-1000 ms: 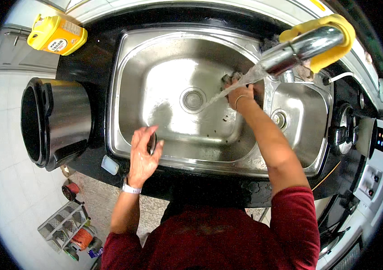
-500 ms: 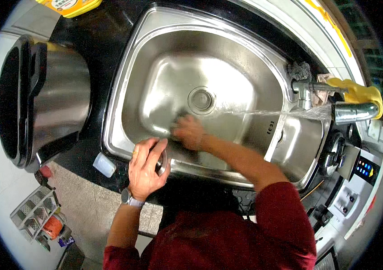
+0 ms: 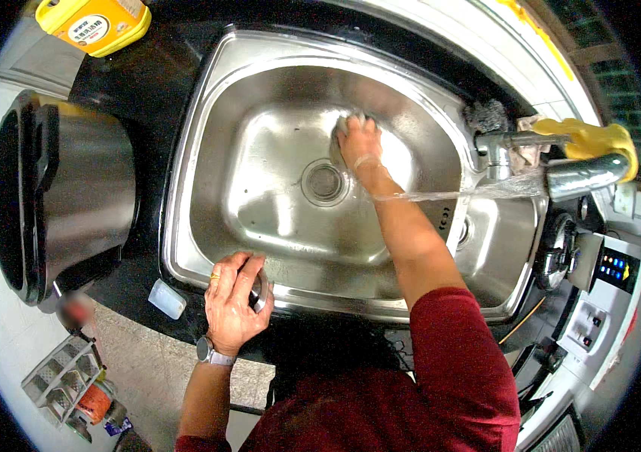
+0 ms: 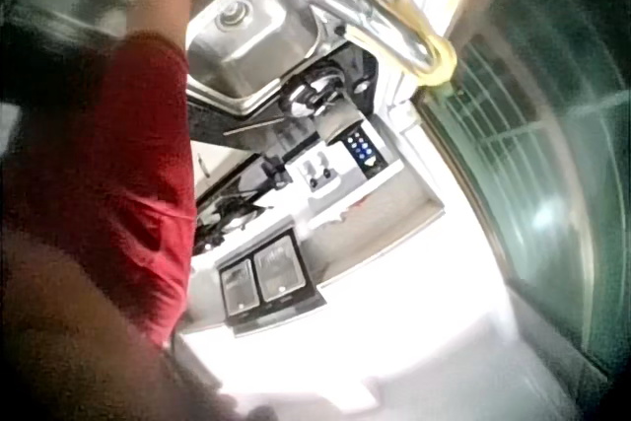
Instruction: The person cleans a sink basin and a pressure cooker lid using a rag and a sponge while rinsing them under running water.
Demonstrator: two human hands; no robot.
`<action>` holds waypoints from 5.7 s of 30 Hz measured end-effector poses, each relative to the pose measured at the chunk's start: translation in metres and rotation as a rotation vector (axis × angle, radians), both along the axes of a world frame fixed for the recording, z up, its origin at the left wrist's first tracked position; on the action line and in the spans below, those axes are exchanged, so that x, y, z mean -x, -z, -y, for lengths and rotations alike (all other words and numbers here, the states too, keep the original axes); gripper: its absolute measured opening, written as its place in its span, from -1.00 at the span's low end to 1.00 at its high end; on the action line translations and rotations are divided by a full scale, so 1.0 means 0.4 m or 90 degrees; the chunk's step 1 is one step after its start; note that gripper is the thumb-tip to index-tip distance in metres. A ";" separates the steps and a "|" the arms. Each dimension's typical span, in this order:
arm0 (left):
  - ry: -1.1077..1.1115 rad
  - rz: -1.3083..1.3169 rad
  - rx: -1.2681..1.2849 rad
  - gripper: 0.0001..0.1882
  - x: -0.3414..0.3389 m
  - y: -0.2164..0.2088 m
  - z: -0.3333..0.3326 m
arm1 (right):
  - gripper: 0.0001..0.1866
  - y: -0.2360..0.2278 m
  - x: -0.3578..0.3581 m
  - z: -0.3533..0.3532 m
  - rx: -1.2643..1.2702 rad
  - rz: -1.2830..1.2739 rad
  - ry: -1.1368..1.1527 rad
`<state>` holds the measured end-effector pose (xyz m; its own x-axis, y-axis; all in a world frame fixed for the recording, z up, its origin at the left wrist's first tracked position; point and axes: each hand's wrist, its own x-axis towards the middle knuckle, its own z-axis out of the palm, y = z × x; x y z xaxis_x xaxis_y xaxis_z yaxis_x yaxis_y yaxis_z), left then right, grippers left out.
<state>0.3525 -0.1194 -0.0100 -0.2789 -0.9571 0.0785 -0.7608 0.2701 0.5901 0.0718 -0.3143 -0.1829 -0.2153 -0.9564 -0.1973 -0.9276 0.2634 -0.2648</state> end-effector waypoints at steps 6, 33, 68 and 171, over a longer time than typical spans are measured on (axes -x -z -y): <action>-0.008 0.003 0.019 -0.55 0.014 -0.007 0.001 | -0.50 -0.021 0.046 -0.299 -0.195 -0.124 -0.179; 0.011 0.025 0.028 -0.48 0.002 0.010 -0.017 | -0.62 -0.769 0.113 0.050 0.503 0.605 0.060; -0.004 -0.012 0.004 -0.52 0.010 -0.015 -0.007 | -0.51 -0.270 0.283 -0.042 0.555 0.108 0.055; 0.088 -0.021 0.005 -0.41 -0.018 -0.008 -0.034 | -0.55 0.012 -0.396 -0.212 -0.052 0.168 -0.607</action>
<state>0.3598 -0.1057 -0.0067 -0.4054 -0.9089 0.0974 -0.6961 0.3761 0.6115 0.2303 -0.2295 -0.1876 0.6979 -0.6876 -0.2006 -0.6744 -0.5364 -0.5074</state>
